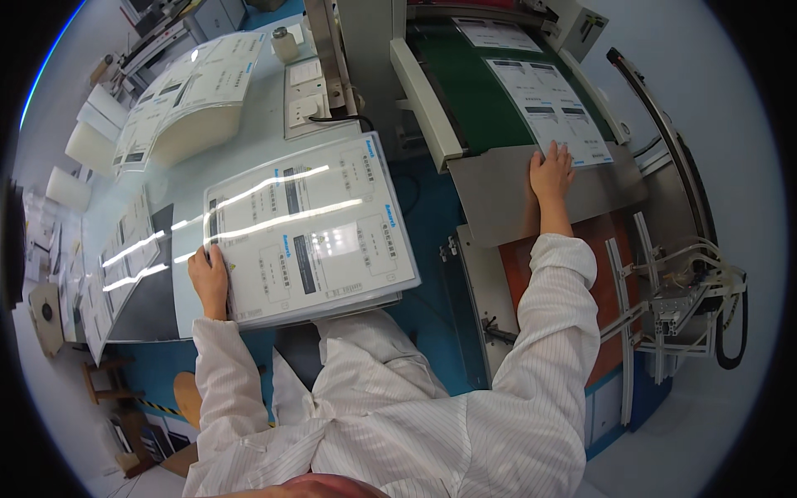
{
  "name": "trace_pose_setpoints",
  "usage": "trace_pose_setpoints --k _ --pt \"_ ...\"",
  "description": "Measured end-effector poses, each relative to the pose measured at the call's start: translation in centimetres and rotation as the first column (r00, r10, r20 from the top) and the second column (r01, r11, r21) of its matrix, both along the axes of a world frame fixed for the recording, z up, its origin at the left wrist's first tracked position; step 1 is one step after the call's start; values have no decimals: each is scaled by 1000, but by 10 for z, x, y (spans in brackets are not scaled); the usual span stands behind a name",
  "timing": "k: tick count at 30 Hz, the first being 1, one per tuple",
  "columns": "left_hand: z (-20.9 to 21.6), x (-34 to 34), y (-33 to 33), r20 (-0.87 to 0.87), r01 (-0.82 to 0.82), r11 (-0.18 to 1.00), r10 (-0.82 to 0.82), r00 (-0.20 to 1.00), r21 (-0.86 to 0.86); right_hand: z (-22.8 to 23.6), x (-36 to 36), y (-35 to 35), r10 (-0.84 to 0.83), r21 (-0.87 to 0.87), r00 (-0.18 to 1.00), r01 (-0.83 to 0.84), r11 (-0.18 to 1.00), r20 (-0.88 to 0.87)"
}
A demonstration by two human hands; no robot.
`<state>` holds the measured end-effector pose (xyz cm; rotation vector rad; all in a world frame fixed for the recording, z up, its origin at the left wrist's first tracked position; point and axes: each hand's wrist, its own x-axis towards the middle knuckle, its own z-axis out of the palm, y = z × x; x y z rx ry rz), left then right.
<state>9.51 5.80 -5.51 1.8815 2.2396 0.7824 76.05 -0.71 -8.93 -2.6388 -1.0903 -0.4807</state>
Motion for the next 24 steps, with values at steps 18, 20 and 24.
trace_pose_setpoints --k 18,20,24 --pt "-4 0 2 6 -22 1000 22 1000 -17 70 32 42 61 -497 976 -159 853 -207" --pt "-3 -2 4 5 -7 1000 7 1000 -28 71 26 45 76 -479 980 -158 863 -186" --pt "-6 -5 5 -22 -7 1000 7 1000 6 76 21 59 120 -544 981 -186 818 -155"
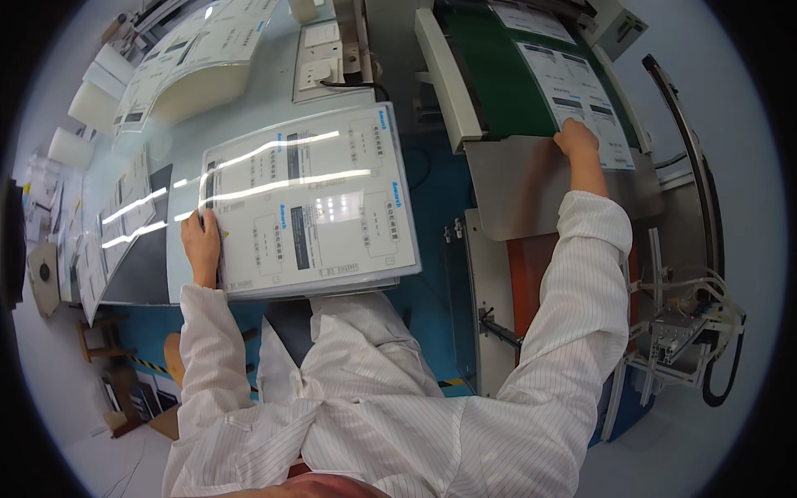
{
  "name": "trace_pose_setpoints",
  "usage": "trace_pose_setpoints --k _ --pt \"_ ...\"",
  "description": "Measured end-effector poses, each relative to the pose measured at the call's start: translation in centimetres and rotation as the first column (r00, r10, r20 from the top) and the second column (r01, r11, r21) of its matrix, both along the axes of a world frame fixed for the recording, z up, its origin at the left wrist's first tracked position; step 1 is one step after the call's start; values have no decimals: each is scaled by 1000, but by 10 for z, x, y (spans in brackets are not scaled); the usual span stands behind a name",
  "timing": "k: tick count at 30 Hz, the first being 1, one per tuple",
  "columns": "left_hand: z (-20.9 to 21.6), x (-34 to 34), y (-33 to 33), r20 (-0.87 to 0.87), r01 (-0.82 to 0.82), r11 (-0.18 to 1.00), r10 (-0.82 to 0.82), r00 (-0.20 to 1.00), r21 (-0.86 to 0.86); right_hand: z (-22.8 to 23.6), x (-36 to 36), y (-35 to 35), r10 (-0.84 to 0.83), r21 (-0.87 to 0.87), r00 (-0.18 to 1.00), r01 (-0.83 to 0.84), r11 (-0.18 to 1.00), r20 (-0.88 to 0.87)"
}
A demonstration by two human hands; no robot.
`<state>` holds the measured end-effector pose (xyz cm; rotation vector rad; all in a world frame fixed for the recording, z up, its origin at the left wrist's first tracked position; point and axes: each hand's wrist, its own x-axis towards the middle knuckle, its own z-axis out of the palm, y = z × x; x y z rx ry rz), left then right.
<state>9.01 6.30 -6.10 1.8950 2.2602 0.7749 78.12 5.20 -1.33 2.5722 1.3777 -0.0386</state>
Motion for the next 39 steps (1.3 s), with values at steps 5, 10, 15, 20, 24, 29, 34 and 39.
trace_pose_setpoints --k 5,10,15,20,24,29,34,39 --pt "0 4 2 -6 -1 1000 1 1000 20 -17 10 13 45 -15 999 -45 999 18" --pt "0 10 5 -5 18 999 -17 1000 47 -40 17 3 29 122 994 -43 992 109" --pt "4 3 -5 -13 -23 999 24 1000 40 -43 -6 -6 76 225 980 -117 967 183" --pt "-3 1 -2 -4 -47 995 48 999 82 -48 6 -27 84 332 971 -157 930 223" --pt "-3 -1 -2 1 -10 990 10 1000 144 -43 -4 -48 95 426 978 -166 889 183" --pt "-2 5 0 44 -29 991 23 999 128 -45 -51 -100 171 605 978 -209 768 120" --pt "-9 -3 -5 93 -52 951 25 995 305 2 -210 -156 482 747 876 -338 573 28" --pt "19 -1 -18 234 17 870 -151 960 492 8 -302 -167 805 727 545 -648 229 232"
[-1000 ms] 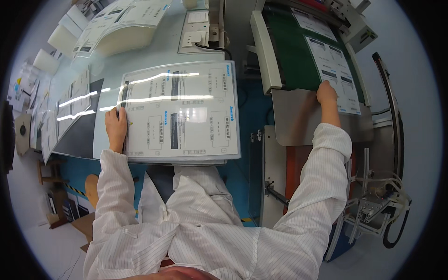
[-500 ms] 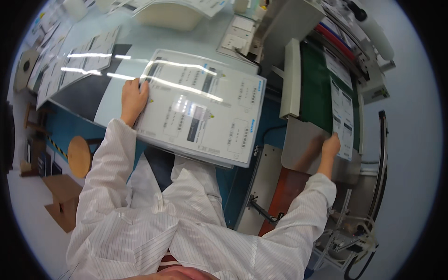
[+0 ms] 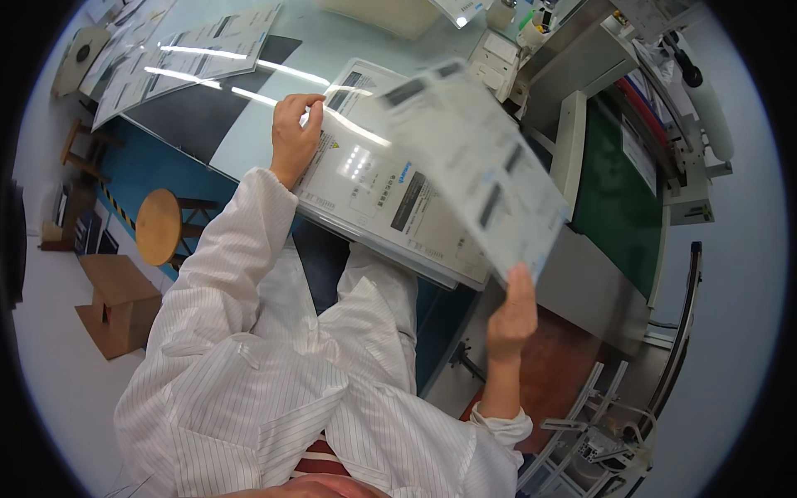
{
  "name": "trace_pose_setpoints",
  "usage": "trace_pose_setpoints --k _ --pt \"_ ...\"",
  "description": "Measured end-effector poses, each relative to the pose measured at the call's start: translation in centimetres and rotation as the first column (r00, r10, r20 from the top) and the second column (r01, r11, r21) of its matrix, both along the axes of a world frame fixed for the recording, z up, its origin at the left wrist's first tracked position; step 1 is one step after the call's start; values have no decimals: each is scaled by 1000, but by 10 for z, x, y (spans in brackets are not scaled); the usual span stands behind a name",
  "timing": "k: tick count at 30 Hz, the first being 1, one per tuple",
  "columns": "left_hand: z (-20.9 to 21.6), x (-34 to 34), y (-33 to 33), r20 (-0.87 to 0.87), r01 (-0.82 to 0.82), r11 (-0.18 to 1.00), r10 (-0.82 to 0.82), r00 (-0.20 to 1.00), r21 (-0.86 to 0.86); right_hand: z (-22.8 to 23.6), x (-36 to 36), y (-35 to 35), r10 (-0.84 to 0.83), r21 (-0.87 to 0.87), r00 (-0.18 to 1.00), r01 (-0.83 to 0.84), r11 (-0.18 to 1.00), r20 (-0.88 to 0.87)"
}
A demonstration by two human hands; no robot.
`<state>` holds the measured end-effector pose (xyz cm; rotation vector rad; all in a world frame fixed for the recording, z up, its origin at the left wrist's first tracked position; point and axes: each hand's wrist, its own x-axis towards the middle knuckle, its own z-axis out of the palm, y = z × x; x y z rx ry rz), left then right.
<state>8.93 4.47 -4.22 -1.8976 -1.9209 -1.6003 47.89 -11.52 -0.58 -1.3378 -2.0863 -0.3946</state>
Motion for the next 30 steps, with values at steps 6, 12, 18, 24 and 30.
trace_pose_setpoints --k 6,12,18,24,30 --pt "12 -16 -29 778 478 861 -179 602 -172 -24 -45 -3 227 -187 969 -206 960 98" --pt "18 -54 -41 876 672 656 -34 482 -344 -21 -52 1 146 -238 979 -108 965 146" --pt "26 -36 -49 327 236 782 -44 944 -577 -25 -58 2 113 -337 992 -89 937 53" --pt "12 -38 -52 268 171 819 -22 963 -548 -28 -57 -1 62 -402 997 -43 915 36" --pt "2 -37 -56 159 107 868 -33 987 -485 -28 -59 -3 26 -427 999 -15 904 19"
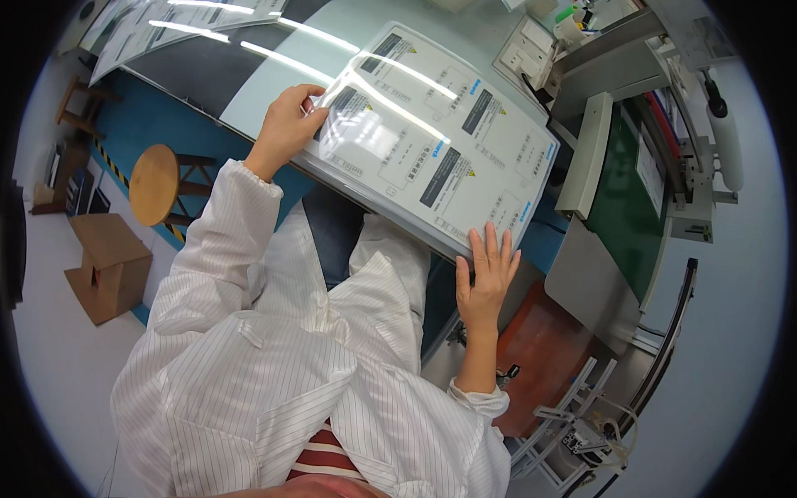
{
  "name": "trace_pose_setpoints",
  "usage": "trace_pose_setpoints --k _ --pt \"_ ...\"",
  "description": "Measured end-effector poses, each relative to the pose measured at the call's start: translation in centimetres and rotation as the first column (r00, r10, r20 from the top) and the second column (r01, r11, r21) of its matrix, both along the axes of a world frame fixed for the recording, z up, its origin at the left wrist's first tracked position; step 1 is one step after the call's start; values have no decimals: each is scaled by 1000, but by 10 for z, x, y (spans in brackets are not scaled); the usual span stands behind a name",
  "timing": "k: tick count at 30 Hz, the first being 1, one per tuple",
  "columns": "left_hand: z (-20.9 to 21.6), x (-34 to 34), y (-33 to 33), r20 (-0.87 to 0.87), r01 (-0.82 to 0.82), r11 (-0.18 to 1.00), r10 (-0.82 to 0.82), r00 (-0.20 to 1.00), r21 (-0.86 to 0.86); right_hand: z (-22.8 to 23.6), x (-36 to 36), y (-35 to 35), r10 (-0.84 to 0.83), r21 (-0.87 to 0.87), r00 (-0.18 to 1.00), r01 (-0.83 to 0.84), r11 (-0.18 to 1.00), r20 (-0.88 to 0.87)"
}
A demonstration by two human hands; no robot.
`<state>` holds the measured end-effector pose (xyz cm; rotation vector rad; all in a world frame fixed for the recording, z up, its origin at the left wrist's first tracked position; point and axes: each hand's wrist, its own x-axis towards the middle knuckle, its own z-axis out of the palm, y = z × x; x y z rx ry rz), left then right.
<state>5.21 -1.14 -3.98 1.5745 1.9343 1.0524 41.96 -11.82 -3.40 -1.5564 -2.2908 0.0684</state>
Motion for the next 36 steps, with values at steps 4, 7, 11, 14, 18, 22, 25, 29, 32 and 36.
trace_pose_setpoints --k 4,7,11,14,18,22,25,29,32,36 --pt "8 3 -2 -19 7 994 -9 1000 -108 -5 3 2 -70 16 991 72 997 -115" --pt "4 1 -1 -30 11 994 -15 999 -110 -4 4 15 -187 0 926 198 980 -328" --pt "-12 4 10 10 -14 1000 14 1000 13 -13 14 38 -348 -120 780 337 934 -520" --pt "-17 12 17 112 -52 997 46 993 58 -15 11 49 -447 -288 652 343 894 -613" --pt "-22 14 21 153 -69 992 53 987 102 -13 2 51 -506 -327 689 387 862 -518" --pt "-24 14 21 167 -84 991 65 984 107 -22 -3 49 -505 -175 799 474 863 -328" --pt "-27 16 27 191 -53 992 31 981 112 -19 -1 47 -527 -160 798 503 850 -293" --pt "-34 11 26 24 -19 996 17 1000 90 -17 -11 47 -541 -149 814 520 841 -213" --pt "-32 16 25 -81 13 996 -6 997 91 -17 -11 47 -554 -117 814 541 833 -175" --pt "-32 20 25 -231 40 989 -6 973 142 -19 -8 48 -552 -90 810 546 833 -196"
